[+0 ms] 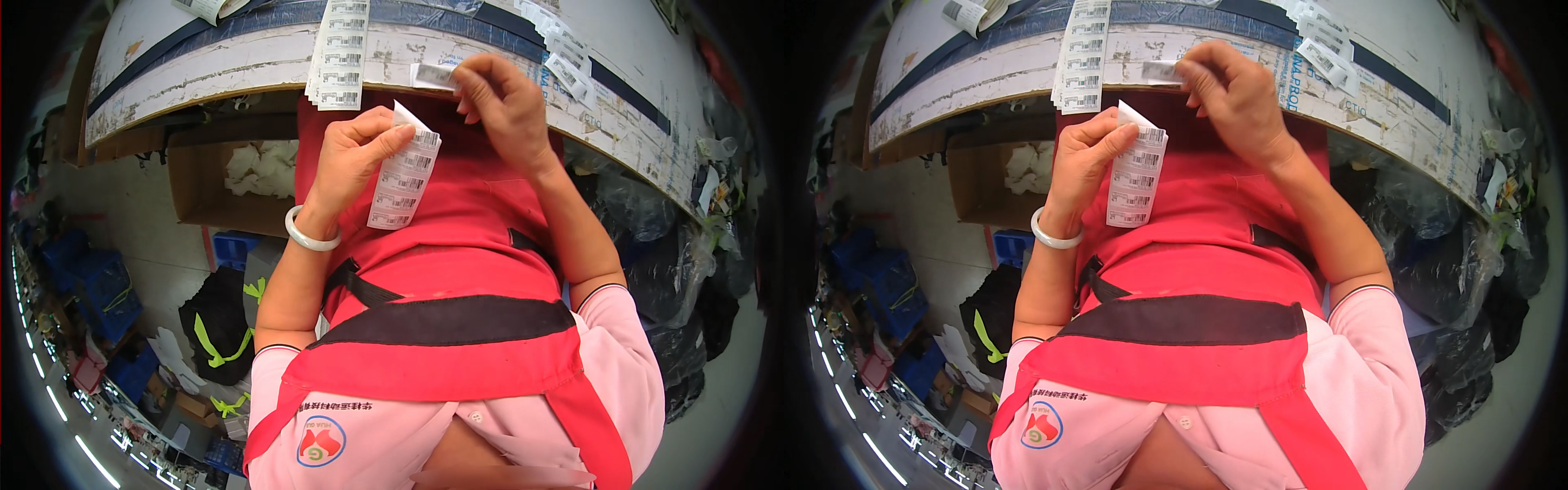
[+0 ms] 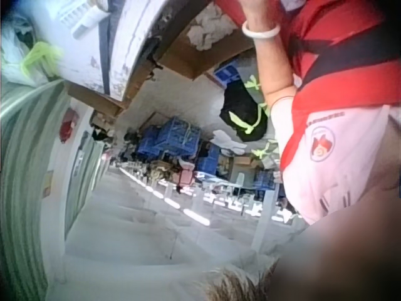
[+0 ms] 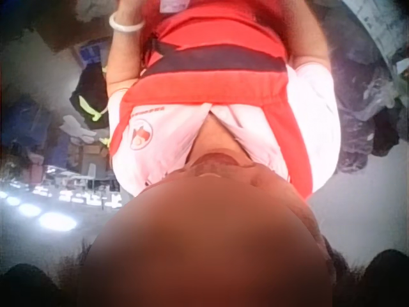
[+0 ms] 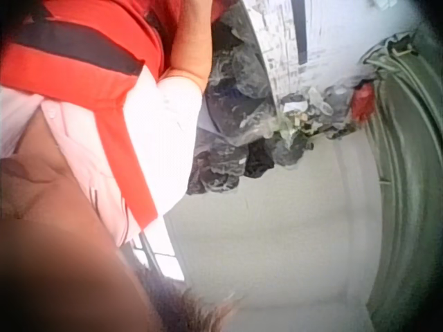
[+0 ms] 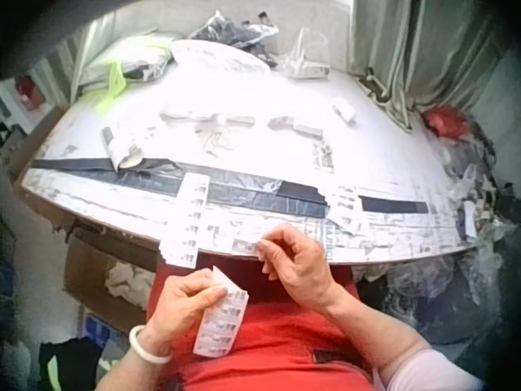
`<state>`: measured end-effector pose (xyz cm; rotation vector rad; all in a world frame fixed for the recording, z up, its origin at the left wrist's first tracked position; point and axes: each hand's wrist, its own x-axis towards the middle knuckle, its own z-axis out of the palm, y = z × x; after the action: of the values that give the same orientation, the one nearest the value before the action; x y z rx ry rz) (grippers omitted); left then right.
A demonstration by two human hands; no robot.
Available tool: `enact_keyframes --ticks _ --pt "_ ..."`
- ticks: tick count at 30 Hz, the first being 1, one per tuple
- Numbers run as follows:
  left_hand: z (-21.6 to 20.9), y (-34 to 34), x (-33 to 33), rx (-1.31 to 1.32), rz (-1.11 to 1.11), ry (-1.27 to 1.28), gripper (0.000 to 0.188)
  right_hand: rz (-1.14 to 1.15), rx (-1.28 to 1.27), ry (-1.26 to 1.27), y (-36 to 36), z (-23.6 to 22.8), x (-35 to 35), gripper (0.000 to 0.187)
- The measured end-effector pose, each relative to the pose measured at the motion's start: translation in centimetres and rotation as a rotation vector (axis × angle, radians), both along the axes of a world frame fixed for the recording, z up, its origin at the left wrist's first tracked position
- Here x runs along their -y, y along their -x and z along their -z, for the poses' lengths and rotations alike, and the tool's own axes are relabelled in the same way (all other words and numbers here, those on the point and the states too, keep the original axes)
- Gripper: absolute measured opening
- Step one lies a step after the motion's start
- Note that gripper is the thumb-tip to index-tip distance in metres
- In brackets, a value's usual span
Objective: Checking and sorting printed garment labels or price tags at a workstation.
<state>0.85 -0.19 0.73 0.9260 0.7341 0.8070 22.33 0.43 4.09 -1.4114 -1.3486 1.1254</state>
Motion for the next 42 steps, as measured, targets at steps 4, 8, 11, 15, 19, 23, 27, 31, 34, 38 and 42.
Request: enact_keyframes --ticks 4,8,11,15,19,23,27,31,34,38,42 --pt "0.3 0.2 0.2 0.000 -0.050 0.067 0.016 -0.057 -0.035 0.178 -2.6 0.6 -1.8 0.016" --pt "0.4 0.4 0.4 -0.002 -0.057 0.108 0.016 -0.119 -0.010 0.253 -3.1 0.8 -2.5 0.020" --pt "0.5 0.4 0.4 -0.007 -0.054 0.113 0.016 -0.117 0.029 0.285 -2.9 0.4 -2.8 0.018" --pt "0.4 0.3 0.3 -0.001 -0.036 0.089 0.015 -0.122 0.071 0.310 -2.6 0.7 -2.9 0.018" --pt "0.4 0.2 0.3 -0.018 -0.035 0.082 0.015 -0.125 0.065 0.310 -2.9 1.5 -3.1 0.019" --pt "0.5 0.2 0.4 -0.014 -0.035 0.089 0.015 -0.123 0.079 0.317 -2.7 1.3 -3.3 0.021" --pt "0.6 0.0 0.4 -0.010 -0.034 0.094 0.015 -0.121 0.089 0.297 -2.5 1.3 -3.3 0.022" --pt "0.5 0.0 0.5 -0.009 -0.033 0.109 0.015 -0.122 0.092 0.283 -2.6 1.5 -3.2 0.022" --pt "0.7 0.0 0.6 -0.011 -0.027 0.113 0.015 -0.112 0.110 0.281 -2.4 1.5 -3.2 0.022" --pt "0.9 0.0 0.7 -0.012 -0.025 0.112 0.015 -0.105 0.116 0.275 -2.3 1.6 -3.2 0.023" --pt "0.7 -0.1 0.8 -0.015 -0.028 0.123 0.015 -0.110 0.126 0.263 -2.2 1.5 -3.1 0.023"
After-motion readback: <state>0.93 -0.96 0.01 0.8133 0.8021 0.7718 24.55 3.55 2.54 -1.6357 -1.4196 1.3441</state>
